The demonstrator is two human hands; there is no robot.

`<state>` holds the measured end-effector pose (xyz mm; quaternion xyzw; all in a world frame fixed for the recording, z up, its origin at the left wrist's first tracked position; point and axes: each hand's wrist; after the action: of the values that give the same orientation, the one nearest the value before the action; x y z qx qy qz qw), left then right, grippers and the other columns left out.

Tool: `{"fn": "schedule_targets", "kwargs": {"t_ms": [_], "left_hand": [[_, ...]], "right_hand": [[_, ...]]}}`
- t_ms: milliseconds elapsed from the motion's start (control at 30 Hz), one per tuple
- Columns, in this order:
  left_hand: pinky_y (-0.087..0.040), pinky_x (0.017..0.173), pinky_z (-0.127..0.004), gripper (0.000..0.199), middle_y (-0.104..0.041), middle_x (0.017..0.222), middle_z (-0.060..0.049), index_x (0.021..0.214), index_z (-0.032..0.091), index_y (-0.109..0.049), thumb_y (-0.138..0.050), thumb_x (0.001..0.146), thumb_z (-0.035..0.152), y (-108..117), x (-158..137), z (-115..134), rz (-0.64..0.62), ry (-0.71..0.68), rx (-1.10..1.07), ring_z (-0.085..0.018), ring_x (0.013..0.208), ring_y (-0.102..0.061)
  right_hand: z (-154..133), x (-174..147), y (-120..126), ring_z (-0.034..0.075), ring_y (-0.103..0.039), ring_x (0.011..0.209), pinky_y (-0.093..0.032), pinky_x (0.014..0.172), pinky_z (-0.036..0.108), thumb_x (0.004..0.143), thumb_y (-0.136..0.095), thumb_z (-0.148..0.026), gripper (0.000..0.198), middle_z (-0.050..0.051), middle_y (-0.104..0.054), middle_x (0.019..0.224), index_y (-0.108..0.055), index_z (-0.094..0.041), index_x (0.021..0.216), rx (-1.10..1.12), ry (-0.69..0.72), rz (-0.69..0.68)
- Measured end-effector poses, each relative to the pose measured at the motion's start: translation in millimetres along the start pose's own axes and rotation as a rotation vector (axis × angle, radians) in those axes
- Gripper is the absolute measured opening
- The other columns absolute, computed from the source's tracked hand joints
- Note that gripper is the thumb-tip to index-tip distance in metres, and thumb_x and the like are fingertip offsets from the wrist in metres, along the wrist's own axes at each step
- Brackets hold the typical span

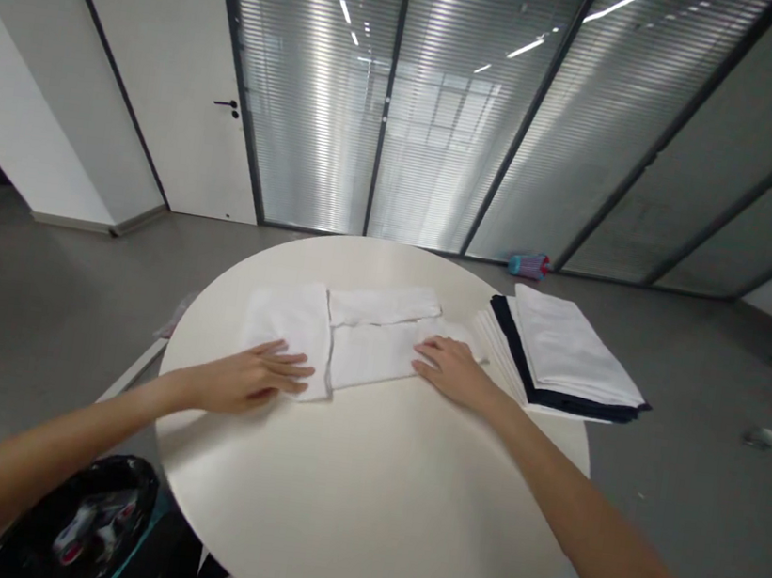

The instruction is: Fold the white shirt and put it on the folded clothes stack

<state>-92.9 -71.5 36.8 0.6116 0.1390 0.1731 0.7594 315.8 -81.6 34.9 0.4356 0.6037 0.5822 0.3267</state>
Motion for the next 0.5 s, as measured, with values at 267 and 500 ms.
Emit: {"fn": "schedule_targets", "kwargs": {"t_ms": [267,500], "left_hand": [[-0.033,0.116,-0.055,0.055,-0.053,0.149,-0.011,0.136,0.021,-0.061,-0.036,0.1,0.055,-9,-11,-30,0.366,0.656,0.203,-0.033,0.142,-0.042],[-0.011,0.116,-0.069,0.066,-0.029,0.162,-0.013,0.156,0.025,-0.036,-0.037,0.1,0.06,-51,27,-30,0.24,0.606,0.196,-0.042,0.15,-0.021]], "right_hand": [[-10,29,2,0.029,-0.051,0.13,-0.036,0.108,0.05,0.104,-0.037,-0.043,0.043,0.011,-0.062,0.137,-0.067,-0.024,0.128,0.02,0.098,0.138],[15,31,-8,0.033,-0.054,0.128,-0.04,0.105,0.053,0.104,-0.032,-0.047,0.05,0.011,-0.056,0.145,-0.059,-0.026,0.14,-0.096,-0.024,-0.046]]}}
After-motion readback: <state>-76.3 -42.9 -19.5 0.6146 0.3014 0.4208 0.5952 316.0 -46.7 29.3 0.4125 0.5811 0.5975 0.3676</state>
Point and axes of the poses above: each hand's wrist, its own x-axis towards the middle knuckle, its own y-axis out of the back of the hand, z = x × y
